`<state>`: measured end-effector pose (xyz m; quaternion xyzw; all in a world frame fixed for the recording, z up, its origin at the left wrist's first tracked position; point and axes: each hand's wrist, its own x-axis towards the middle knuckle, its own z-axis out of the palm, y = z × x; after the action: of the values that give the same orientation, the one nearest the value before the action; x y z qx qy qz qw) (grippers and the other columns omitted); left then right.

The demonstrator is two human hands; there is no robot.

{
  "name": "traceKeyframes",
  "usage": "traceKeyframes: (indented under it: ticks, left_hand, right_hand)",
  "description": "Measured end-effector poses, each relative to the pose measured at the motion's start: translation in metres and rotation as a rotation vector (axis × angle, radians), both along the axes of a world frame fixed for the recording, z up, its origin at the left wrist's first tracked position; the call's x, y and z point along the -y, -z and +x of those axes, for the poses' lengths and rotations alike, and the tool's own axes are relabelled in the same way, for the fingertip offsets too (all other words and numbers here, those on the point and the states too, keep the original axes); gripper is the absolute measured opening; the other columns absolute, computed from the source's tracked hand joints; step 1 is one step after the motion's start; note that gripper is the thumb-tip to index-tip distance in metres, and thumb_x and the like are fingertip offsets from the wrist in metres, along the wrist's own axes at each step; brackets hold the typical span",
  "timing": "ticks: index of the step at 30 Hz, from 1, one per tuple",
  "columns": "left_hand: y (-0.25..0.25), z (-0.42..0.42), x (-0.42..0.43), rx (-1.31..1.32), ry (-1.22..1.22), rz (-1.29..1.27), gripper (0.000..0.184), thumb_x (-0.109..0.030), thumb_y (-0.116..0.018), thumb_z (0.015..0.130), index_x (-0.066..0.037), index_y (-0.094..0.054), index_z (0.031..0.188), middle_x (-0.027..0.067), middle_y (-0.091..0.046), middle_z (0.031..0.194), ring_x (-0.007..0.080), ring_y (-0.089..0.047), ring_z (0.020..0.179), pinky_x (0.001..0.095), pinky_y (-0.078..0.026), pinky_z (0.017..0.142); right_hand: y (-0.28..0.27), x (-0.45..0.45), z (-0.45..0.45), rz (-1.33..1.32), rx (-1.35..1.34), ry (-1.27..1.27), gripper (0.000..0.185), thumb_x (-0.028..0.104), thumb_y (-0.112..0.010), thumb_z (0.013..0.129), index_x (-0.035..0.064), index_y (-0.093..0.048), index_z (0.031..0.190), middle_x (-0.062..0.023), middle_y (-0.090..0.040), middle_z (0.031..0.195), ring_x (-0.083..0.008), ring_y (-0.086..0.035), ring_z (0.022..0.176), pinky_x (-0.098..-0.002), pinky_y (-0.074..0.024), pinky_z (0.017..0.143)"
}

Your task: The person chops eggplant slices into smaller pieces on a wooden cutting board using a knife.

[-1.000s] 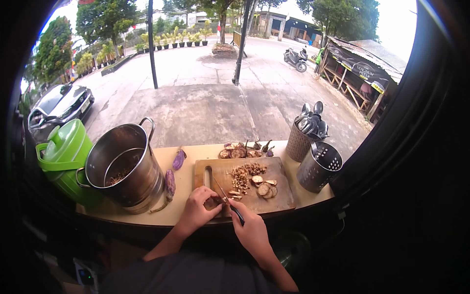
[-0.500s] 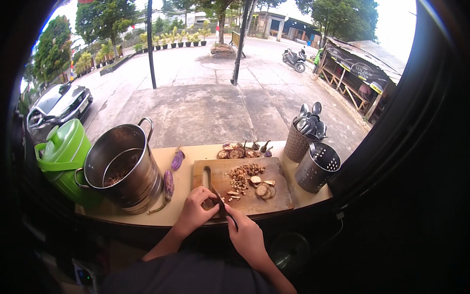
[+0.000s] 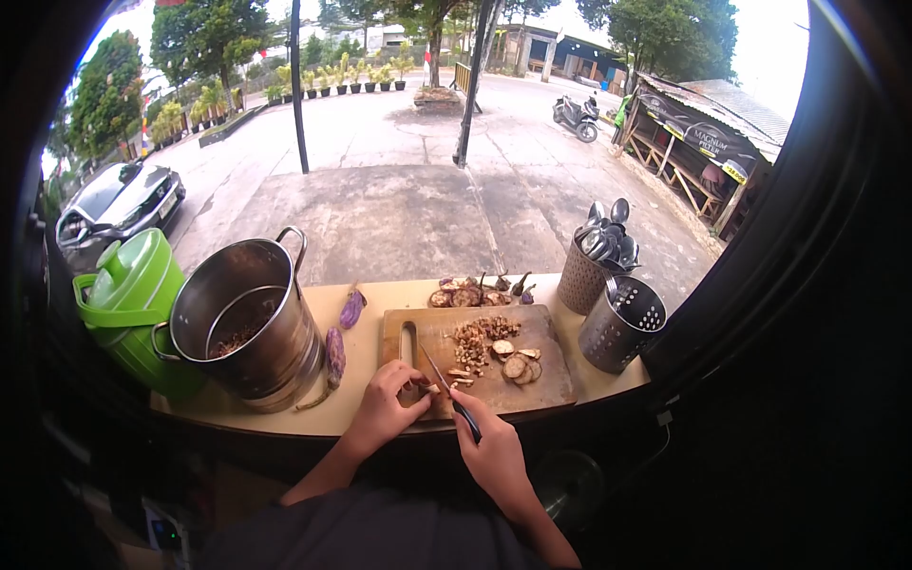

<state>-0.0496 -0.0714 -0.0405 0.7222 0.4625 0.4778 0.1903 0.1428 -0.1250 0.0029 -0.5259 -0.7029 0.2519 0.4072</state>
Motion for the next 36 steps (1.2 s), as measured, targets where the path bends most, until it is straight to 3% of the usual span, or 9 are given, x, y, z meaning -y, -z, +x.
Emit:
traceKeyframes:
  ticks: [2, 4, 5, 7, 17, 19, 29, 31, 36]
  left_hand:
    - [-0.001, 0.000, 0.000, -0.014, -0.004, 0.009, 0.022, -0.010, -0.081, 0.079, -0.001, -0.068, 0.094, 0.0112, -0.065, 0.094, 0.0284, -0.066, 0.090, 0.0388, -0.054, 0.082]
    - [0.000, 0.000, 0.000, -0.027, -0.010, 0.013, 0.022, -0.010, -0.081, 0.079, 0.000, -0.067, 0.094, 0.0114, -0.065, 0.094, 0.0283, -0.066, 0.089, 0.0388, -0.054, 0.081]
    - [0.001, 0.000, 0.000, -0.010, -0.008, 0.009, 0.022, -0.010, -0.081, 0.079, 0.000, -0.067, 0.093, 0.0114, -0.065, 0.094, 0.0284, -0.066, 0.089, 0.0389, -0.055, 0.081]
    - [0.002, 0.000, -0.001, 0.006, -0.008, 0.004, 0.022, -0.010, -0.081, 0.079, 0.000, -0.067, 0.093, 0.0115, -0.064, 0.094, 0.0284, -0.066, 0.088, 0.0390, -0.055, 0.081]
    - [0.003, 0.000, -0.001, 0.003, -0.003, 0.012, 0.022, -0.010, -0.081, 0.080, 0.000, -0.067, 0.094, 0.0113, -0.064, 0.093, 0.0284, -0.065, 0.087, 0.0387, -0.054, 0.079]
    - [0.004, -0.001, -0.001, 0.000, -0.007, 0.022, 0.022, -0.010, -0.080, 0.080, -0.001, -0.067, 0.094, 0.0113, -0.064, 0.093, 0.0284, -0.065, 0.087, 0.0388, -0.054, 0.079]
    - [0.003, -0.002, 0.001, 0.022, 0.002, 0.014, 0.023, -0.008, -0.080, 0.080, 0.000, -0.066, 0.097, 0.0122, -0.064, 0.096, 0.0292, -0.066, 0.090, 0.0390, -0.055, 0.082]
    - [0.003, -0.001, 0.001, 0.024, -0.005, 0.016, 0.022, -0.008, -0.079, 0.080, 0.000, -0.066, 0.096, 0.0122, -0.064, 0.096, 0.0294, -0.066, 0.090, 0.0389, -0.055, 0.082]
    - [0.006, -0.002, -0.001, 0.019, -0.002, 0.002, 0.016, -0.005, -0.077, 0.080, 0.000, -0.066, 0.091, 0.0121, -0.064, 0.092, 0.0298, -0.066, 0.090, 0.0384, -0.054, 0.081]
  right_hand:
    - [0.002, 0.003, 0.002, -0.013, 0.010, -0.006, 0.033, 0.007, -0.067, 0.098, 0.0075, -0.066, 0.132, -0.0210, -0.072, 0.092, -0.0212, -0.068, 0.070, -0.0319, -0.0530, 0.070]
    - [0.004, 0.005, 0.002, -0.025, -0.019, -0.048, 0.033, 0.006, -0.067, 0.098, 0.0053, -0.065, 0.131, -0.0219, -0.073, 0.105, -0.0260, -0.076, 0.089, -0.0324, -0.0552, 0.079]
    - [0.003, 0.006, 0.002, -0.028, -0.019, -0.049, 0.033, 0.006, -0.067, 0.098, 0.0053, -0.065, 0.131, -0.0219, -0.073, 0.105, -0.0260, -0.076, 0.089, -0.0324, -0.0552, 0.079]
    - [0.001, 0.007, 0.000, -0.107, 0.012, -0.046, 0.033, 0.005, -0.066, 0.098, 0.0035, -0.065, 0.130, -0.0221, -0.073, 0.114, -0.0306, -0.074, 0.106, -0.0337, -0.0558, 0.086]
    - [0.006, -0.008, -0.015, -0.075, 0.173, 0.007, 0.033, 0.009, -0.067, 0.097, 0.0063, -0.066, 0.130, -0.0210, -0.073, 0.111, -0.0380, -0.072, 0.101, -0.0396, -0.0562, 0.084]
    - [0.016, -0.014, -0.012, -0.005, 0.119, -0.028, 0.037, 0.014, -0.067, 0.097, 0.0138, -0.065, 0.133, -0.0201, -0.073, 0.102, -0.0408, -0.070, 0.089, -0.0477, -0.0551, 0.075]
    - [0.006, -0.001, -0.007, 0.006, 0.007, -0.047, 0.035, 0.011, -0.066, 0.097, 0.0114, -0.065, 0.132, -0.0207, -0.073, 0.105, -0.0405, -0.070, 0.093, -0.0441, -0.0566, 0.077]
    - [0.002, 0.001, -0.007, -0.052, 0.001, -0.046, 0.030, 0.007, -0.066, 0.098, 0.0034, -0.067, 0.128, -0.0215, -0.073, 0.115, -0.0350, -0.072, 0.107, -0.0363, -0.0562, 0.086]
    - [-0.001, 0.000, -0.006, -0.066, 0.037, -0.049, 0.030, 0.008, -0.067, 0.098, 0.0039, -0.067, 0.127, -0.0217, -0.073, 0.113, -0.0373, -0.071, 0.105, -0.0377, -0.0561, 0.086]
